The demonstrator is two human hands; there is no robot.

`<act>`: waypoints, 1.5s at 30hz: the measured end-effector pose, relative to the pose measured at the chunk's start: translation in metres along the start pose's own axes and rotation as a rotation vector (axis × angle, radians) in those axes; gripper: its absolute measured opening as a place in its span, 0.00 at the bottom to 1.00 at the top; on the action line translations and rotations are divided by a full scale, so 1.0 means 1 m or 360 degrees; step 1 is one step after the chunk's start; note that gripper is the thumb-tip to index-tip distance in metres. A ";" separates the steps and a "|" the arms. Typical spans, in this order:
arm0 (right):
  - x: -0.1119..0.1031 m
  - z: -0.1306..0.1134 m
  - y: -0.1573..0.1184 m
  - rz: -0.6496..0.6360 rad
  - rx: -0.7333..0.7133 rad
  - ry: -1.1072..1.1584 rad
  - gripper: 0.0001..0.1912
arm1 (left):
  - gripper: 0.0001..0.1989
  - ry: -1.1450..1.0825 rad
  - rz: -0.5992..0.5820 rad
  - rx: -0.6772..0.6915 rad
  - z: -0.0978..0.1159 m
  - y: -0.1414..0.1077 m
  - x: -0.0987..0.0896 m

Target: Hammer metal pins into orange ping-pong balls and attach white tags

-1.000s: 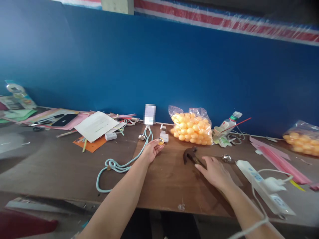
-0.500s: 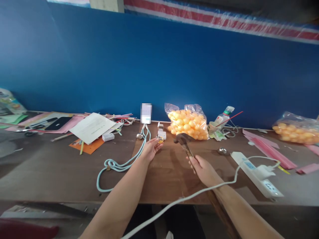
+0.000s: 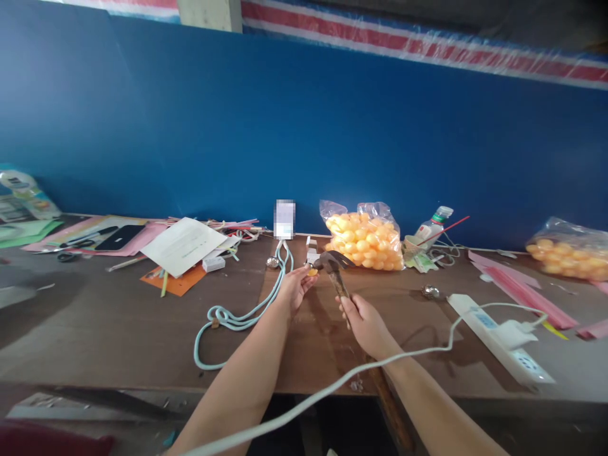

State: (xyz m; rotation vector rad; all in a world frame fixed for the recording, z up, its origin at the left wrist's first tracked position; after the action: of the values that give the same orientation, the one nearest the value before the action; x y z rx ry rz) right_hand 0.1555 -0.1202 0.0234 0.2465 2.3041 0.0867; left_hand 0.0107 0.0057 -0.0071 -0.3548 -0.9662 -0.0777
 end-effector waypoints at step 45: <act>-0.049 0.066 -0.005 0.0115 0.0011 -0.1351 0.11 | 0.01 -0.0300 0.0218 0.0285 0.019 0.009 -0.006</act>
State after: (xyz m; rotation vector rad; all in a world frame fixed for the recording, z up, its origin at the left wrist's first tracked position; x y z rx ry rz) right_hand 0.2358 -0.1367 0.0133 0.2986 1.4525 0.0045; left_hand -0.0053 0.0200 -0.0046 -0.2650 -1.1236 0.1691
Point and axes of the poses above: each hand's wrist, its own y-axis towards the middle knuckle, its own x-axis out of the palm, z = x × y, the point moved 2 cm from there along y, towards the middle knuckle, and after that the axes turned 12 degrees about -y, right-handed, at the moved point
